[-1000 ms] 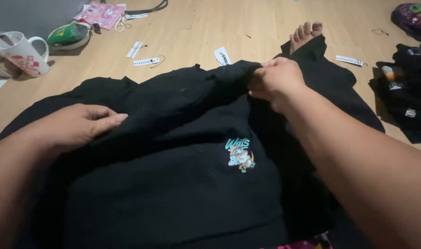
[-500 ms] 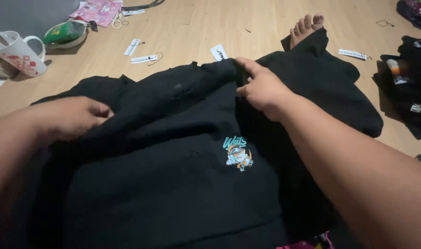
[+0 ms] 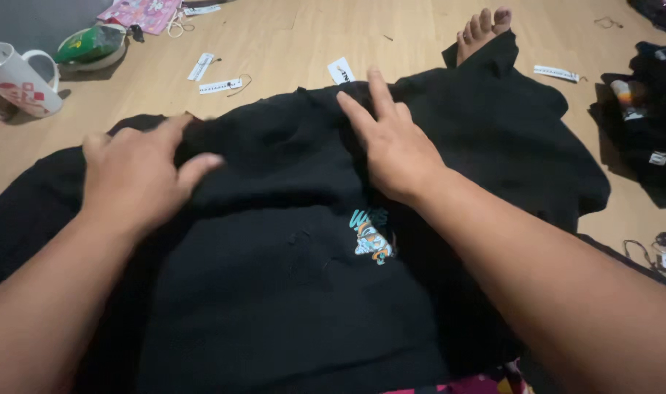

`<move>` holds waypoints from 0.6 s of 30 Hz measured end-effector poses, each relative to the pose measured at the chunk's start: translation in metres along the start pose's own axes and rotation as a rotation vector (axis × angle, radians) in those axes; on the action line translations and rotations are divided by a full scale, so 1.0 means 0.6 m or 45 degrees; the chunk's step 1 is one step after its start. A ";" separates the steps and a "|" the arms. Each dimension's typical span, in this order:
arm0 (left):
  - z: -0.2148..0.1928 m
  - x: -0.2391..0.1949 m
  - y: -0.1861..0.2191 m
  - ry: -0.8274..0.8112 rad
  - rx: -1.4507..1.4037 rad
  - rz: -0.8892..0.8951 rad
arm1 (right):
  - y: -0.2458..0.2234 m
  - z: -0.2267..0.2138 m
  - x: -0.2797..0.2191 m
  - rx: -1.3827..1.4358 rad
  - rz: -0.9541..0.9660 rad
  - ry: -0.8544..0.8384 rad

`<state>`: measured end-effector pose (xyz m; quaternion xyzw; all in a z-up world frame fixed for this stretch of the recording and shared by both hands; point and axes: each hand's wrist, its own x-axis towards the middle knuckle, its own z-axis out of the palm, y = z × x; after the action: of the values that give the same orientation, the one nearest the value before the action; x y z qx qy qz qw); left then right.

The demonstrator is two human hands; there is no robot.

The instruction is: The person attaches white paper tags to black t-shirts by threading a black string through a hole in the tag and tying it to the garment. They handle several t-shirts, folding and unfolding them to access the neck area for tagging.

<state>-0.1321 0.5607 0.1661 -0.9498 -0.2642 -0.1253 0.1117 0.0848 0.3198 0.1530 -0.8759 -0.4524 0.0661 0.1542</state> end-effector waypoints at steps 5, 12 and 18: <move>-0.012 0.039 0.001 -0.644 -0.115 -0.383 | 0.030 0.020 0.028 0.121 -0.198 0.199; -0.055 0.042 0.024 -0.663 -0.492 -0.567 | 0.024 0.019 0.067 0.349 -0.203 0.239; 0.053 0.020 -0.009 0.153 -0.395 -0.417 | 0.076 0.053 0.109 0.262 -0.263 0.424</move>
<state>-0.1196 0.5796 0.1406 -0.8909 -0.3851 -0.2373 -0.0419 0.1496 0.3548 0.1094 -0.8033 -0.4990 -0.0496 0.3214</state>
